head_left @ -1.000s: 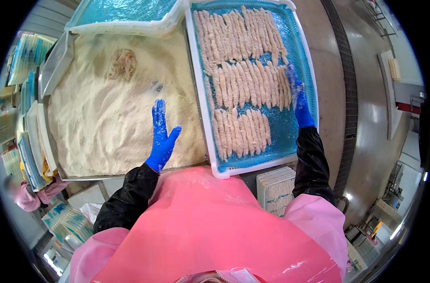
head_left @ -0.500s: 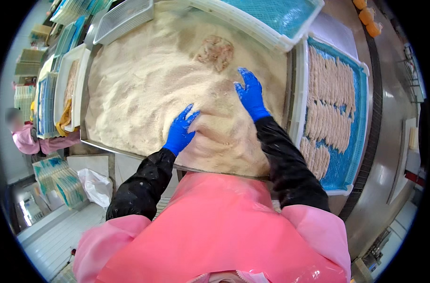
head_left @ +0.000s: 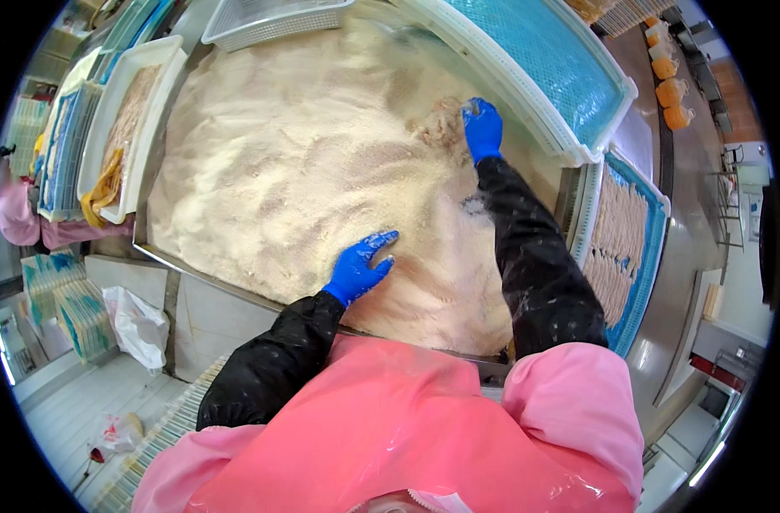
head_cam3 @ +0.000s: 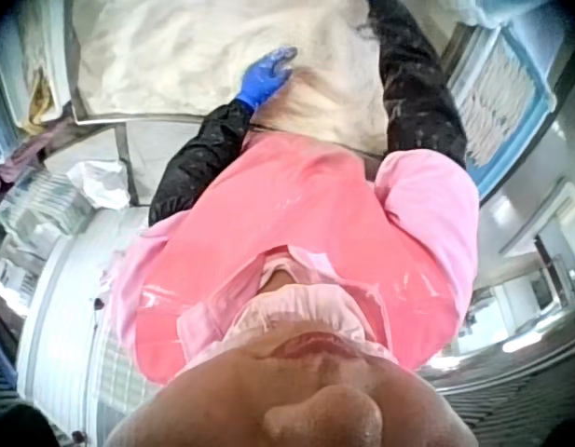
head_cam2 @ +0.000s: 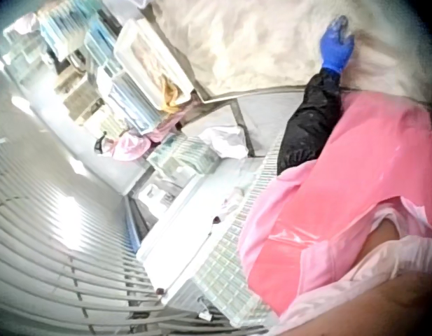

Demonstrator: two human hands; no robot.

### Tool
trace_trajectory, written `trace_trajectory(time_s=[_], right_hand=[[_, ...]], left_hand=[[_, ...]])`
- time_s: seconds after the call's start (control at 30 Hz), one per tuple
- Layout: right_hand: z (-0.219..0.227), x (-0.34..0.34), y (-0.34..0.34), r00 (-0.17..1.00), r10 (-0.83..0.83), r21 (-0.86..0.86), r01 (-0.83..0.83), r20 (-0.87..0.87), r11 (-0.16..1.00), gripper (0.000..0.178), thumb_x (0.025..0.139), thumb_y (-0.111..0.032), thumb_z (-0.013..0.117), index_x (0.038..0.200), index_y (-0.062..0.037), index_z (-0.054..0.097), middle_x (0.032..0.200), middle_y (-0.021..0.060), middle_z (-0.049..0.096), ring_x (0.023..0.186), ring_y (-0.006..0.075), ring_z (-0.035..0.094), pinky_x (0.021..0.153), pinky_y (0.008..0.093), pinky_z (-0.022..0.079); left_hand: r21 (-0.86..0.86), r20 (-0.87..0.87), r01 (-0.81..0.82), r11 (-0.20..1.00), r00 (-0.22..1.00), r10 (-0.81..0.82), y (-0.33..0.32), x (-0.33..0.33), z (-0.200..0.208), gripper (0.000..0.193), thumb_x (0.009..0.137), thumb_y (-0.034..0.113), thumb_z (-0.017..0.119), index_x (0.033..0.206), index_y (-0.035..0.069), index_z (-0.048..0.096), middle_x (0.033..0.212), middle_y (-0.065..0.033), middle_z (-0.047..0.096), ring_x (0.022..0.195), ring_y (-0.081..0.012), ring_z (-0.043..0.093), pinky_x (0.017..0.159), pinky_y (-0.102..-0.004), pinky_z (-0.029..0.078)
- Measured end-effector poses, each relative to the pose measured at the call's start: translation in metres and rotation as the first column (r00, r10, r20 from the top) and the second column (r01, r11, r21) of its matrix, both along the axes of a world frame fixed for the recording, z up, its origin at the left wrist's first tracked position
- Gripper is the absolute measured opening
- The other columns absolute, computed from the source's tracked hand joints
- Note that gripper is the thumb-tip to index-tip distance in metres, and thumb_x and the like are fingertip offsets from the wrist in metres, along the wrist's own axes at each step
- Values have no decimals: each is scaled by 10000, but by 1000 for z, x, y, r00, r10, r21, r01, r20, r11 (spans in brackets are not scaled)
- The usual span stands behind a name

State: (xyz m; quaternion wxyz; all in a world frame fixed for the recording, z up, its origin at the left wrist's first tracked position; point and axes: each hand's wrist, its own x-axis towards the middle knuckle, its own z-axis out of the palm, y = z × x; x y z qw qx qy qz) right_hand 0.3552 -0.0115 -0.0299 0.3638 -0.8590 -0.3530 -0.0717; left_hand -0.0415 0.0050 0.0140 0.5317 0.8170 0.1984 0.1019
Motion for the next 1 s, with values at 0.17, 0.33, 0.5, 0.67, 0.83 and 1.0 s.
trace_trajectory(time_s=[0.17, 0.33, 0.5, 0.67, 0.83, 1.0], right_hand=[[45, 2, 62, 997, -51, -773, -16, -63, 634, 556, 829, -554, 583, 1176, -128, 667, 1315, 143, 526, 1203, 327, 501, 1000, 474, 395], [19, 32, 46, 883, 130, -426, -341, -451, 838, 414, 852, -396, 645, 1128, -89, 671, 1285, 138, 570, 1212, 294, 505, 1002, 485, 377], [49, -101, 31, 829, 558, -355, -518, 14, 778, 382, 801, -338, 703, 1073, -74, 653, 1114, 115, 638, 1057, 282, 576, 885, 410, 423], [51, -181, -38, 872, 476, -286, -487, -113, 825, 421, 851, -277, 661, 1214, -78, 584, 1197, 122, 594, 1133, 296, 511, 936, 437, 378], [9, -217, -70, 936, 152, -61, -180, -316, 982, 394, 834, -113, 654, 1223, -71, 611, 1230, 179, 560, 1128, 357, 516, 996, 427, 377], [25, -207, -37, 968, 242, -218, -252, -68, 943, 364, 758, -142, 667, 1122, -133, 656, 1240, 122, 549, 1129, 355, 489, 941, 455, 379]], left_hand=[[-72, -16, 2, 997, 1000, -4, 6, -4, -2, 430, 873, 193, 631, 1296, 139, 577, 1313, -123, 569, 1242, -295, 515, 1048, -382, 405], [-104, 37, 66, 992, 997, -62, 8, 1, -2, 431, 879, 188, 618, 1305, 142, 570, 1315, -125, 567, 1240, -304, 514, 1045, -387, 404], [-74, 15, 28, 997, 1000, -27, 10, -5, -7, 435, 878, 192, 610, 1309, 143, 566, 1308, -129, 570, 1218, -308, 530, 1029, -391, 420], [-45, 43, 34, 998, 999, -32, 8, -4, -13, 412, 889, 226, 597, 1292, 141, 579, 1267, -140, 590, 1177, -320, 552, 999, -392, 439], [-58, 52, -6, 998, 999, 9, 5, -5, -15, 381, 887, 206, 590, 1260, 130, 605, 1257, -145, 596, 1173, -318, 556, 998, -395, 439], [-70, 44, -32, 997, 998, 35, 3, -7, -18, 363, 884, 177, 582, 1241, 124, 618, 1239, -152, 609, 1164, -321, 567, 996, -393, 443]])
